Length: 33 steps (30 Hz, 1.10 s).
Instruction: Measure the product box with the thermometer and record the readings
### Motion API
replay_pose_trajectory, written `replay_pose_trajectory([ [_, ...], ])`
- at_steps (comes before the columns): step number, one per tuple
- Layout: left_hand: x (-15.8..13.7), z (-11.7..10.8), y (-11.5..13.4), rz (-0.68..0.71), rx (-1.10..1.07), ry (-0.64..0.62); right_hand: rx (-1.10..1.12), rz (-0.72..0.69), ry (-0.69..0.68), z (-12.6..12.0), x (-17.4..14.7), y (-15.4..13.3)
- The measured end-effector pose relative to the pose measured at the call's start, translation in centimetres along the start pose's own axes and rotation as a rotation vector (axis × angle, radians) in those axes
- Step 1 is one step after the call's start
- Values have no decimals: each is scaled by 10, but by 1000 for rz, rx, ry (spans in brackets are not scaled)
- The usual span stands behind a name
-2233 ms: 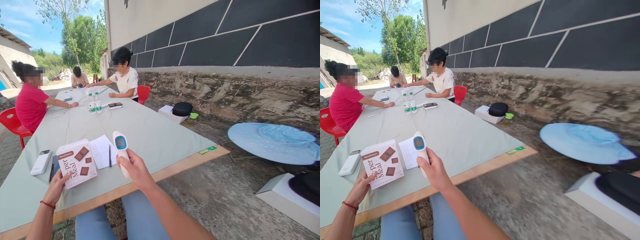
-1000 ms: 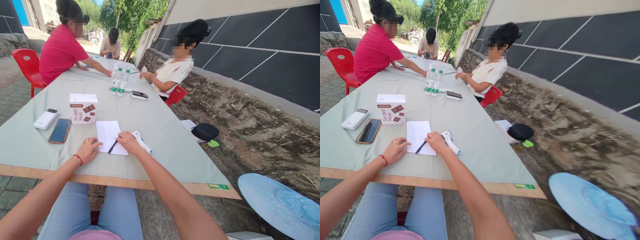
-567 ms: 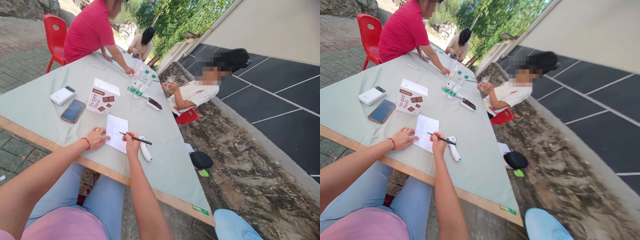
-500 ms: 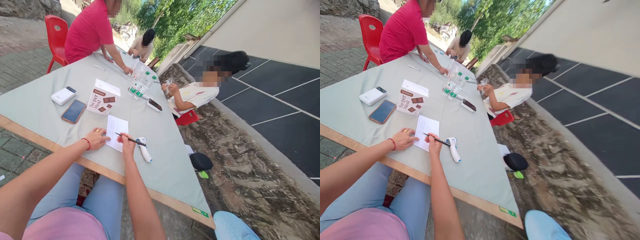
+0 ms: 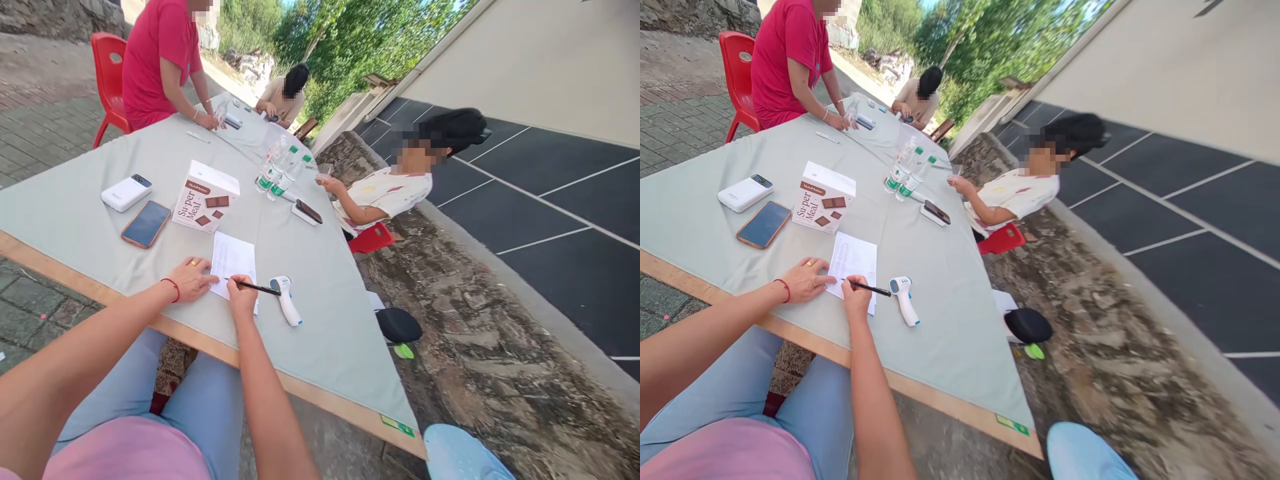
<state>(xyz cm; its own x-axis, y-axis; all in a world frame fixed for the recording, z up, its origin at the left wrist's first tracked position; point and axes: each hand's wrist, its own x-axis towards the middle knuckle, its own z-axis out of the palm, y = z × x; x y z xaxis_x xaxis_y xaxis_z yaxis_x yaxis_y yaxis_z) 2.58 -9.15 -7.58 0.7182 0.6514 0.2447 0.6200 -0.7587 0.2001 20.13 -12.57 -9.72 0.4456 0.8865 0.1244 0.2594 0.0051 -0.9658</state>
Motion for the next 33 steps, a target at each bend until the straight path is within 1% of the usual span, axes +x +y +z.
replay_pose_trajectory([
  [4,0,0,0,-12,12,14,-55,-34,-11,0,0,-3],
  [9,-1,-2,1,-5,61,-22,-92,-49,-49,-1,0,-2],
  [12,-1,-2,1,1,69,-14,-106,-59,-63,0,0,0],
  [21,-1,-2,2,8,82,-14,-157,-71,-48,0,0,4],
  [33,-1,3,0,15,78,10,-136,-78,-44,1,0,6],
])
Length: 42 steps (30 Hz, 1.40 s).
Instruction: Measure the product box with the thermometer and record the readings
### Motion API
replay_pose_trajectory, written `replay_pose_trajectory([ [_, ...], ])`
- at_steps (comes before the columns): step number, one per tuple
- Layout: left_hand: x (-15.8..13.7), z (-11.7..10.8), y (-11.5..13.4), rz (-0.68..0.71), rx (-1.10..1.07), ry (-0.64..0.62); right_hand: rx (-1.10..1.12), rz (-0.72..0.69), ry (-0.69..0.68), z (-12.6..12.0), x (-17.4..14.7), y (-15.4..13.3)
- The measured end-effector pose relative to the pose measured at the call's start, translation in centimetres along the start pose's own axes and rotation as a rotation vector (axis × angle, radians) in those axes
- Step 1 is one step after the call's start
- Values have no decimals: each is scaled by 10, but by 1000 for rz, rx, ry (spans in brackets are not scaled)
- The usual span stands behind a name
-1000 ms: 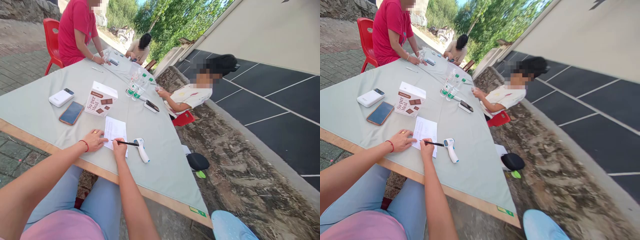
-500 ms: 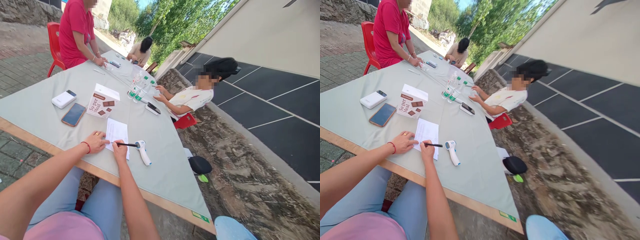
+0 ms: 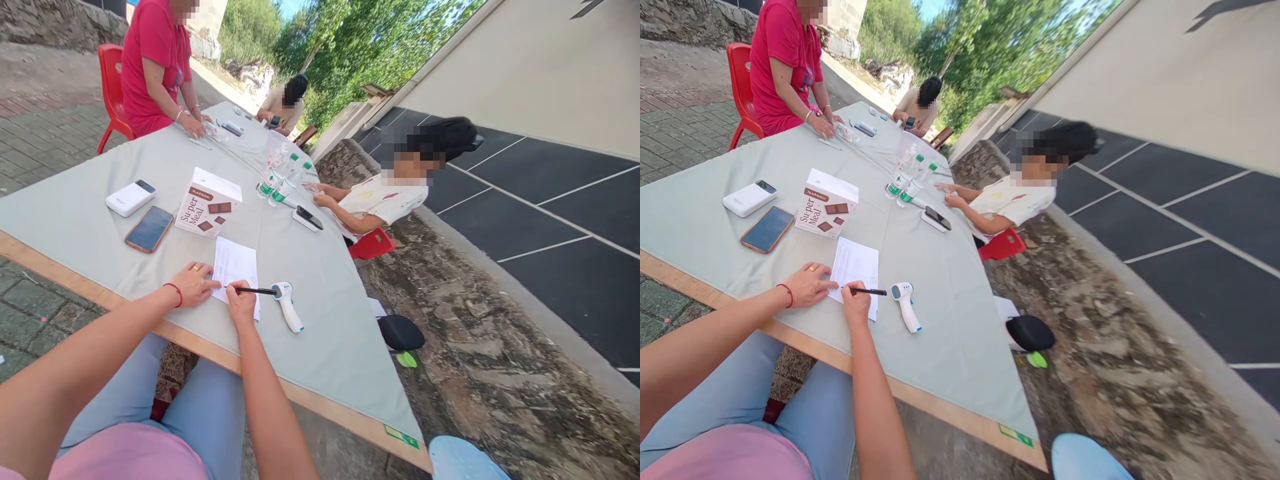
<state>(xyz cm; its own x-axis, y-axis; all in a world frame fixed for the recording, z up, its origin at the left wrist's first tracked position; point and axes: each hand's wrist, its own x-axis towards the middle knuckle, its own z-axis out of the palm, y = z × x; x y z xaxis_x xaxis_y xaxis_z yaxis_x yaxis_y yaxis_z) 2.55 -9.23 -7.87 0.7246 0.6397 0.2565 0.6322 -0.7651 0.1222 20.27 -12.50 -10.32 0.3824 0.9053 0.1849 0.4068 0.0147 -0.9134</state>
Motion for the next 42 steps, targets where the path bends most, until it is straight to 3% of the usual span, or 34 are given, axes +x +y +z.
replay_pose_trajectory([
  [16,0,-5,3,-18,3,-46,-20,14,15,-1,0,3],
  [42,0,-3,2,-7,-13,-19,-56,7,39,-1,-1,2],
])
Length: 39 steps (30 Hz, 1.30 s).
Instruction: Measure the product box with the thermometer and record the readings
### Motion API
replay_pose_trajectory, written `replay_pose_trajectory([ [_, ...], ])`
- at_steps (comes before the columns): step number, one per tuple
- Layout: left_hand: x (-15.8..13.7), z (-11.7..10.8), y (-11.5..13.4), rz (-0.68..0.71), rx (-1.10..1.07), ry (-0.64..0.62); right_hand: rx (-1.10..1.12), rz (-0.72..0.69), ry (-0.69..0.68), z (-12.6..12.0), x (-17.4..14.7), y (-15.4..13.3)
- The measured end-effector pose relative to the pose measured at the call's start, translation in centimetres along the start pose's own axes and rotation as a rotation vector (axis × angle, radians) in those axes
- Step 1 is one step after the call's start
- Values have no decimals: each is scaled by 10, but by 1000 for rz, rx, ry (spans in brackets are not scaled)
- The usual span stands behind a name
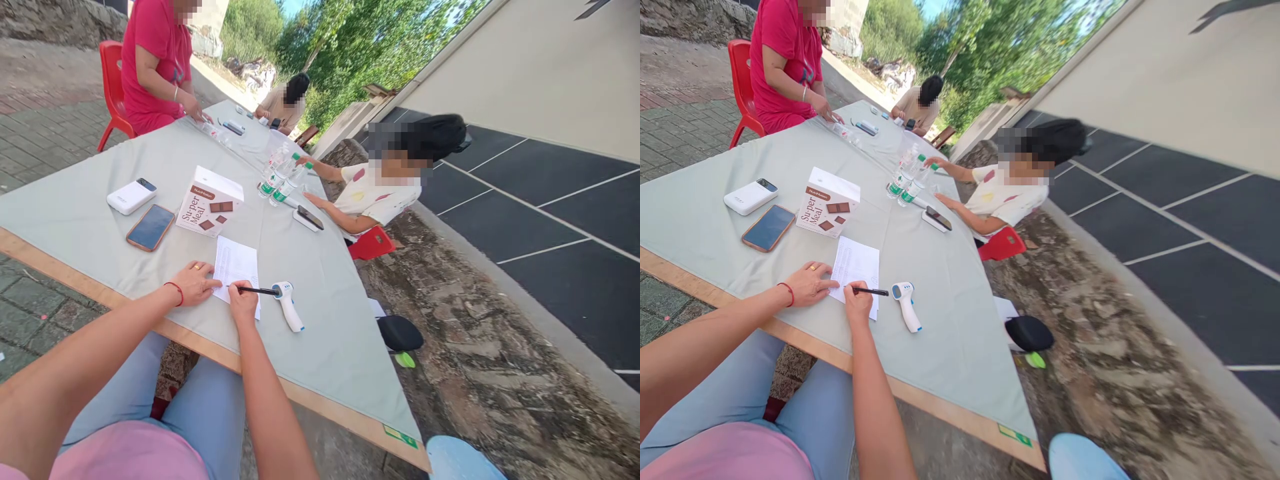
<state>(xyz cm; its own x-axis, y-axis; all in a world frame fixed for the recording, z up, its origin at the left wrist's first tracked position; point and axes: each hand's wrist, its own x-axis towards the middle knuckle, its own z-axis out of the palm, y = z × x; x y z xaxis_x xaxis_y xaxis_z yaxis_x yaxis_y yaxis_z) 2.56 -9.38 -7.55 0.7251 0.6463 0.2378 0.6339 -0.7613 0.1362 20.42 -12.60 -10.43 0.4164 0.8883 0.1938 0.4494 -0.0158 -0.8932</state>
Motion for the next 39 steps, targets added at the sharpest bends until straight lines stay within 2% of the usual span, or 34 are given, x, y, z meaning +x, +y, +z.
replay_pose_trajectory([
  [20,0,-2,1,-4,-5,11,-27,3,33,0,0,1],
  [24,-1,-3,1,-9,4,3,-29,-5,79,-1,-1,5],
  [28,0,-1,2,-6,-33,5,-131,-116,158,-15,11,13],
  [30,0,2,0,-9,-89,22,-288,-174,118,-26,23,19],
  [32,0,4,-4,-57,-200,89,-469,-203,20,-37,35,26],
  [35,-1,1,-21,-285,-377,311,-670,-256,-97,-55,46,37],
  [37,0,-7,-40,-466,-415,469,-722,-286,-105,-70,48,46],
  [39,6,-22,-62,-563,-413,555,-752,-271,-72,-87,46,53],
])
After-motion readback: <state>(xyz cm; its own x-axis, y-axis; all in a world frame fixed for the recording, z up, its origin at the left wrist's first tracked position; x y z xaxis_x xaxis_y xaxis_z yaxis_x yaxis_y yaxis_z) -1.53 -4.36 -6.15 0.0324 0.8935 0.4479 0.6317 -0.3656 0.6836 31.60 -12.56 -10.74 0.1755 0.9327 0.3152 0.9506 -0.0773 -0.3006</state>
